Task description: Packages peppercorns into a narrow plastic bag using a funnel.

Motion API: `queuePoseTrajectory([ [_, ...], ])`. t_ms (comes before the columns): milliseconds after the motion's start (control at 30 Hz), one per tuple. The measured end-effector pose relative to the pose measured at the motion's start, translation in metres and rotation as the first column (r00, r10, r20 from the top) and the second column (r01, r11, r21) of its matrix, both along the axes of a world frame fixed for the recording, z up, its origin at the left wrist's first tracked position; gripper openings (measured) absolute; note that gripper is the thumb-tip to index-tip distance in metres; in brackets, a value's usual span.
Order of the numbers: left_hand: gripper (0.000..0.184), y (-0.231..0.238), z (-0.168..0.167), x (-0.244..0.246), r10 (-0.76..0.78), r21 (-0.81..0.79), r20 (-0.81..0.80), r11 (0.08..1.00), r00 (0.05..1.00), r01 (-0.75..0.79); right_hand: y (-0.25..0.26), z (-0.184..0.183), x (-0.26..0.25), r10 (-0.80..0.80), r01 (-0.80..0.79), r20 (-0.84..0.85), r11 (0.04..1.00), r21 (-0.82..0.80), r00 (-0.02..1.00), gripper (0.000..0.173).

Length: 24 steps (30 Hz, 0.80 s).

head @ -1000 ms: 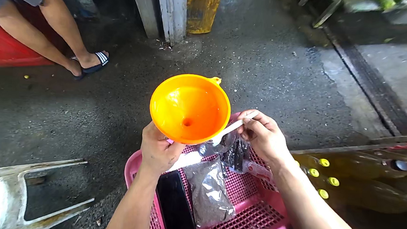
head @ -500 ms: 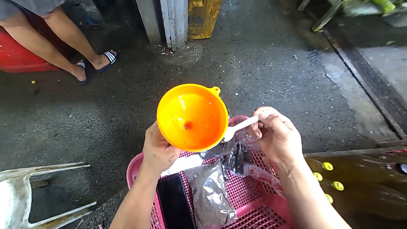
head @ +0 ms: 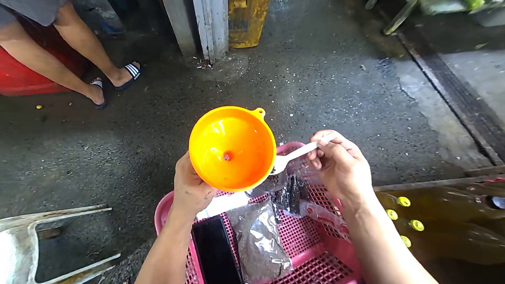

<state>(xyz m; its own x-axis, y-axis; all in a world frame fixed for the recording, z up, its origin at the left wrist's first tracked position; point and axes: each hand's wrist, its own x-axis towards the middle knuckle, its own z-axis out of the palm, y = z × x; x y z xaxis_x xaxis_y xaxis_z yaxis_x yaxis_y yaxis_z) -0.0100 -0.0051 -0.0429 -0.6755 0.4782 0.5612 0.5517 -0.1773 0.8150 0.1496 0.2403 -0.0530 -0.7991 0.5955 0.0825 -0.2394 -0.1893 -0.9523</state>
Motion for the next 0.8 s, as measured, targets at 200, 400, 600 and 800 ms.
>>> queuePoseTrajectory([
  [200, 0.026, 0.001, 0.003, -0.003, -0.044, -0.025, 0.022, 0.999, 0.999, 0.044, 0.008, 0.051, 0.007, -0.032, 0.038, -0.123, 0.998, 0.045, 0.992, 0.028],
  [400, 0.016, 0.002, 0.003, -0.002, -0.062, -0.109, 0.000, 0.992, 0.998, 0.062, -0.004, 0.108, 0.000, -0.033, 0.081, -0.224, 0.975, 0.209, 0.974, 0.026],
  [600, 0.018, 0.002, 0.006, 0.002, -0.113, -0.075, -0.060, 0.991, 0.992, 0.108, -0.022, 0.105, -0.016, 0.041, 0.044, -0.166, 0.876, 0.480, 0.985, 0.017],
  [800, 0.018, 0.001, 0.010, 0.004, -0.114, -0.047, -0.102, 0.993, 0.988, 0.110, -0.033, 0.109, -0.013, 0.064, 0.070, -0.216, 0.825, 0.560, 0.974, 0.016],
])
